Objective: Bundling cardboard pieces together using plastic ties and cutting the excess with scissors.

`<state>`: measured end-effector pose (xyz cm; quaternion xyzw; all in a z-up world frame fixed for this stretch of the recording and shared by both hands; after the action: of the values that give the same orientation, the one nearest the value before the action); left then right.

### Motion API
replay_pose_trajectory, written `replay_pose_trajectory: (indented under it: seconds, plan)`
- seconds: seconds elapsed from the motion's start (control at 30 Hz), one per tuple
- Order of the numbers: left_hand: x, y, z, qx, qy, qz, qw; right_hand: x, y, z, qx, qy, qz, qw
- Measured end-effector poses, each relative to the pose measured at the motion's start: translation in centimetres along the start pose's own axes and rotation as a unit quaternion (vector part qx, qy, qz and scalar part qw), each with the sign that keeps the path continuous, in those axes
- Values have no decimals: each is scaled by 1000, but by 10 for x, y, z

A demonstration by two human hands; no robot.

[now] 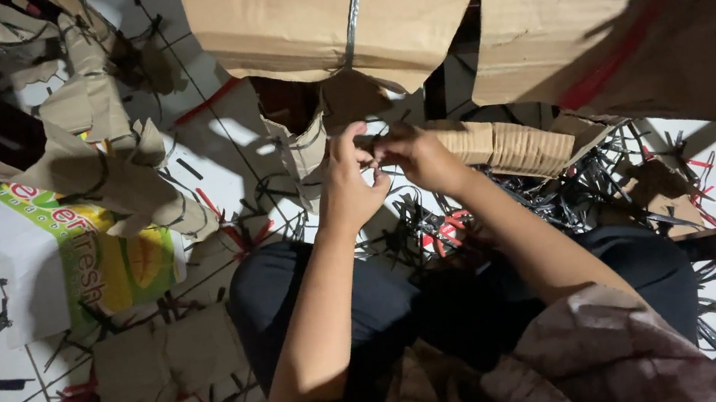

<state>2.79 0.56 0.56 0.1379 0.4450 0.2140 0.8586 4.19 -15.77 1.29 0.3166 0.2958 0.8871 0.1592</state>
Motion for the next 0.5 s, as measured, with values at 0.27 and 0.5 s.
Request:
replay_pose_trajectory:
  seconds: [0.27, 0.5]
  plan:
    - [-12, 7, 2, -42, -70, -40, 996, -32, 6, -6, 61, -127, 121, 983]
    - [-10, 0, -2, -80, -101, 6, 992, -42, 3, -10, 70, -146, 136, 977]
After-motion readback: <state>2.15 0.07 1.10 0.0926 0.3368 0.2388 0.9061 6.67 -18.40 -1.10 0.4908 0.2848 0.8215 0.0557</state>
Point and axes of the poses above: each hand's wrist, its own z-axis towards the middle knuckle, its own y-axis out of the back of the hand, x = y × z, the point moved 3 cm from there along z, towards the middle knuckle, and after that the axes turned 5 degrees about -x, right-handed, at the moved point
